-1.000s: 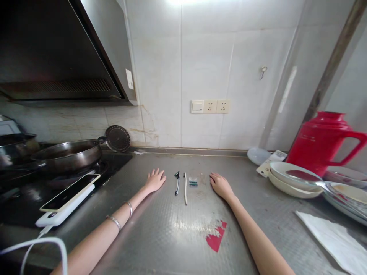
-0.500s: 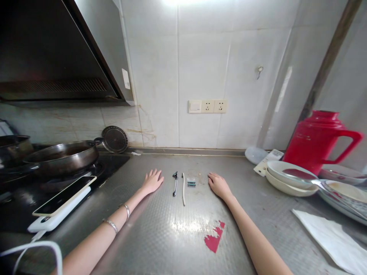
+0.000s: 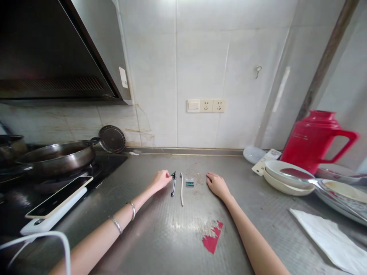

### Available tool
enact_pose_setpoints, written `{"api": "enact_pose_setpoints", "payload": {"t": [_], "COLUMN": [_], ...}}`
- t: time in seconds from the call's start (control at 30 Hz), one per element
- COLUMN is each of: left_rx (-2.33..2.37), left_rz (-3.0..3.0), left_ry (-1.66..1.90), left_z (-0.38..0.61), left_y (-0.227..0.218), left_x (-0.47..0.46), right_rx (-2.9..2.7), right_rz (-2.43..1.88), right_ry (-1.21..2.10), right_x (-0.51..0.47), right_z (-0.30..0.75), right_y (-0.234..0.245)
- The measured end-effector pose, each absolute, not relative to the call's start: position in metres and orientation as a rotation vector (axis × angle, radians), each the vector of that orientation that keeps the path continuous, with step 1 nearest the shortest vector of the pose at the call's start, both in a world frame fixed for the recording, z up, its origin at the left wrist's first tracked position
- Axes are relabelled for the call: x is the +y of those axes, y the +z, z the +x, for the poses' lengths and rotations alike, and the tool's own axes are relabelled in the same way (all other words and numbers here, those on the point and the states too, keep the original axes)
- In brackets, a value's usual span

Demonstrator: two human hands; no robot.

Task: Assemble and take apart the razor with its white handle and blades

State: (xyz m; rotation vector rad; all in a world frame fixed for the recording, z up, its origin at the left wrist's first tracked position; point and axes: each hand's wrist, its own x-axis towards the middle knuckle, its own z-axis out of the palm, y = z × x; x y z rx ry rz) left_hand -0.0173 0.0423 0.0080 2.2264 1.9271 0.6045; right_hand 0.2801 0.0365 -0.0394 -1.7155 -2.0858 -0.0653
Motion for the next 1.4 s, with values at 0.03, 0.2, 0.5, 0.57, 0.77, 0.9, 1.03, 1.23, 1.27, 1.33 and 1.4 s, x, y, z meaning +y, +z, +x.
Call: {"api": "enact_pose_setpoints", "payload": {"t": [0.03,0.2,0.5,0.57,0.77,0.9,1.03,1.23,1.27,1.33,1.4], "left_rx": [1.951,1.998,1.887,1.817,1.536,1.433,1.385,1.312,1.308,1.307,1.318], "left_rz": [2.205,2.199,2.025,1.958,1.590,1.326,1.140,0.972,0.962,0.953,0.950], "left_ry": [0.526,0.351,0.556,0.597,0.684,0.742,0.769,0.686,0.680,0.680,0.693], "left_z": [-0.010,0.013,0.011,0.007,-0.009,-0.019,-0.027,-0.027,-0.027,-0.025,-0.023], "left_y": [0.009,0.010,0.002,0.003,0.010,0.017,0.023,0.027,0.027,0.027,0.026], "left_x": [0.041,0.039,0.046,0.047,0.046,0.043,0.040,0.040,0.040,0.042,0.043], "right_rx": [-2.085,-2.086,-2.080,-2.077,-2.064,-2.087,-2.094,-2.078,-2.077,-2.074,-2.068], "right_rz": [-1.714,-1.728,-1.724,-1.718,-1.719,-1.707,-1.706,-1.706,-1.704,-1.704,-1.703], "right_ry": [-0.063,-0.062,-0.052,-0.060,-0.064,-0.083,-0.084,-0.050,-0.048,-0.046,-0.037], "right_x": [0.037,0.037,0.036,0.035,0.036,0.036,0.036,0.037,0.037,0.038,0.039], "right_z": [0.280,0.280,0.280,0.280,0.280,0.280,0.280,0.281,0.282,0.282,0.282], "right_y": [-0.040,-0.040,-0.037,-0.037,-0.039,-0.039,-0.039,-0.040,-0.041,-0.041,-0.042]}}
